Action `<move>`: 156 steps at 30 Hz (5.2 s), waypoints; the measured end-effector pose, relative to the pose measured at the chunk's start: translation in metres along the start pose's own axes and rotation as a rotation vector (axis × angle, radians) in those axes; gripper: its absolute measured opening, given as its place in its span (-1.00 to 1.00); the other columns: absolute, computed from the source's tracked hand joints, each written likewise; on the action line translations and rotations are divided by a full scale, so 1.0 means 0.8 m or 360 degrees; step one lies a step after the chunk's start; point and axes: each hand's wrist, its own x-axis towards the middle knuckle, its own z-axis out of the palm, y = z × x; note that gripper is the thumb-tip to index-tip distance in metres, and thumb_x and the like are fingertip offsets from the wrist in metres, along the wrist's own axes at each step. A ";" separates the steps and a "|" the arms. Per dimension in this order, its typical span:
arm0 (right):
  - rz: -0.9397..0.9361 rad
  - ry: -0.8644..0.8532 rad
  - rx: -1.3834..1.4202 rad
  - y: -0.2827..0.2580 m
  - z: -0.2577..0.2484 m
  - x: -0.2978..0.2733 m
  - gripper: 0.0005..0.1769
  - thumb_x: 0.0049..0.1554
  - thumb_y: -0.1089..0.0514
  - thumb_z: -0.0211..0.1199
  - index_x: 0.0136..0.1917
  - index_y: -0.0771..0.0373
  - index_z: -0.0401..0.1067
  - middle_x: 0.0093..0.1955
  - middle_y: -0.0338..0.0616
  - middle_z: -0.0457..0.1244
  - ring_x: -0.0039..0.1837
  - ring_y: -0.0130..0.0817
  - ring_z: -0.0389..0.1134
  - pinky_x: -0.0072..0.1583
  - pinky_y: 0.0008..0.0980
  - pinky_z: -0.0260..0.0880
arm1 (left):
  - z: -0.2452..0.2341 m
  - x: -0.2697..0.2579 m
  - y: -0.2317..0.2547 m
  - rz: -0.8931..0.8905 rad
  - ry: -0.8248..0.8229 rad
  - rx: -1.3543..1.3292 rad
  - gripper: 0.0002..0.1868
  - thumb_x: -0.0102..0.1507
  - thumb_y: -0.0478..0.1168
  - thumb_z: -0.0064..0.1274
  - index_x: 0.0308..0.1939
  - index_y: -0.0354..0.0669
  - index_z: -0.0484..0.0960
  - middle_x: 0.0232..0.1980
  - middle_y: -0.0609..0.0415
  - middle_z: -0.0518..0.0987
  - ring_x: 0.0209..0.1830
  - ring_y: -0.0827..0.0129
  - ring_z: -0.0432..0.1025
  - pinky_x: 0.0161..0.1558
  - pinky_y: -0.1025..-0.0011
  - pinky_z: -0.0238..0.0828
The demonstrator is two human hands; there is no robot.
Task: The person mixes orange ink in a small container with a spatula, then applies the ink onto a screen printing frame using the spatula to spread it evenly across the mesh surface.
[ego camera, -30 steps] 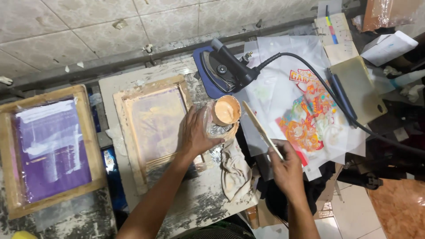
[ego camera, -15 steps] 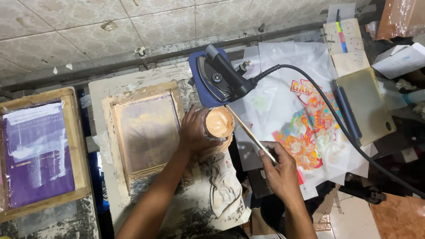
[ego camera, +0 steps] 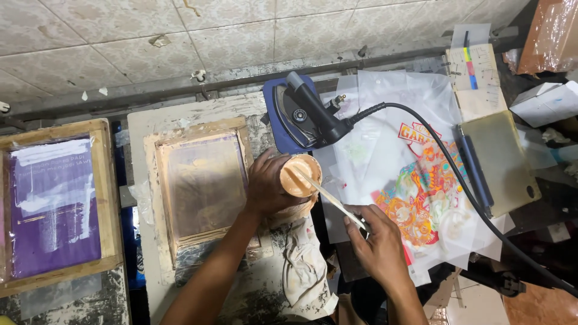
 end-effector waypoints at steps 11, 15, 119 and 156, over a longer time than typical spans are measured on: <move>-0.0189 -0.0124 -0.0606 -0.061 -0.052 0.011 -0.66 0.11 0.00 0.32 0.18 -0.08 0.57 -0.14 -0.18 0.26 -0.23 -0.05 0.39 -0.24 -0.01 0.35 | -0.056 0.016 0.052 -0.0460 -0.0118 -0.0230 0.02 -0.30 0.32 0.40 0.18 -0.02 0.57 0.44 -0.09 0.38 0.45 0.11 0.27 0.38 0.10 0.14; -0.0121 -0.0245 -0.0832 -0.097 -0.065 0.023 -0.82 0.07 -0.09 0.31 -0.03 -0.19 0.60 -0.22 -0.16 0.30 -0.16 0.13 0.42 -0.14 0.07 0.47 | -0.084 0.014 0.060 -0.0265 -0.0170 -0.0482 0.02 -0.30 0.21 0.56 0.16 -0.12 0.55 0.11 -0.06 0.63 0.46 -0.05 0.29 0.52 0.05 -0.02; -0.0348 0.0186 -0.0590 -0.214 0.049 -0.089 -0.75 0.20 0.09 0.28 0.16 0.09 0.53 -0.14 -0.14 0.25 -0.30 -0.14 0.31 -0.29 -0.10 0.26 | -0.229 -0.041 0.059 -0.0385 -0.0638 -0.0548 0.01 -0.20 0.16 0.37 0.25 -0.20 0.40 0.10 0.01 0.66 0.05 0.23 0.58 0.06 0.37 0.59; -0.0342 0.0268 -0.0499 -0.199 0.092 -0.082 -0.79 0.21 0.08 0.29 0.09 0.14 0.57 -0.17 -0.11 0.26 -0.26 -0.11 0.34 -0.26 -0.08 0.30 | -0.233 -0.052 0.051 -0.0401 -0.0497 -0.0369 0.06 -0.18 0.20 0.42 0.30 -0.16 0.38 0.18 -0.05 0.62 0.12 0.14 0.56 0.15 0.27 0.56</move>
